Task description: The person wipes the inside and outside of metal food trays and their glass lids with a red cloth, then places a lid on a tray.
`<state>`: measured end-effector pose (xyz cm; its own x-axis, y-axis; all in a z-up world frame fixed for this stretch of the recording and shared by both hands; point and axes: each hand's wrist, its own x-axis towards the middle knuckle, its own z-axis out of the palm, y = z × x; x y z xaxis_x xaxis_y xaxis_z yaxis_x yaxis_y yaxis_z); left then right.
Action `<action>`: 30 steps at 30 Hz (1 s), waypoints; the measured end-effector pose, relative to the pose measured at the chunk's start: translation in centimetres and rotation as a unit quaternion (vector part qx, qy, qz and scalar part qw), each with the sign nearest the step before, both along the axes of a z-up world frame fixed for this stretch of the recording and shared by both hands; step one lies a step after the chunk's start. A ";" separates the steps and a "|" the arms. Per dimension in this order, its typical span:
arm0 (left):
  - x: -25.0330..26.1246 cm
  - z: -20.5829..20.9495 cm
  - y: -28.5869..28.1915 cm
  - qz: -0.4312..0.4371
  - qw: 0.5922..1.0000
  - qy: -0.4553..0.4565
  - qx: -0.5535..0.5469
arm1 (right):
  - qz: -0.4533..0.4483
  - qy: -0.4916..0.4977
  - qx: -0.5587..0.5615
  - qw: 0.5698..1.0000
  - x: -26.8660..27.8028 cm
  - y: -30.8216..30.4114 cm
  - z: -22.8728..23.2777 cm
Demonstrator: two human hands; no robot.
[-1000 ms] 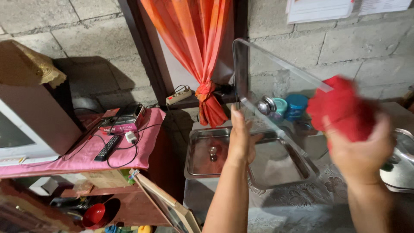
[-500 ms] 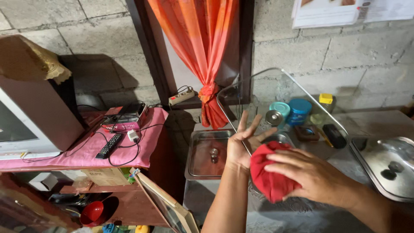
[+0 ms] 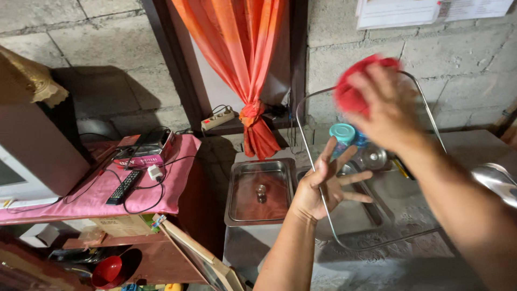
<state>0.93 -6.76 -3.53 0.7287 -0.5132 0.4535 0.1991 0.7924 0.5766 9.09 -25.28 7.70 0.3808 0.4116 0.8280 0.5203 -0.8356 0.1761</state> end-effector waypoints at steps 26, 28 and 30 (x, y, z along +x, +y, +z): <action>7.9 -3.5 -9.9 -0.086 0.993 0.077 0.004 | 0.314 0.568 0.596 0.473 -7.3 -29.8 -17.6; 8.8 -4.8 -12.0 -0.106 0.989 0.100 0.013 | 0.150 0.586 0.612 0.509 -7.9 -30.4 -17.1; 10.1 -6.5 -14.0 -0.125 0.983 0.133 0.023 | 0.030 0.577 0.631 0.517 -7.6 -30.7 -16.0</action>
<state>11.02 -20.71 -9.99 0.6676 -0.7063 0.2353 0.5325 0.6740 0.5121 1.44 -56.01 -8.28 0.9390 -0.1404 -0.3138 -0.2989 0.1178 -0.9470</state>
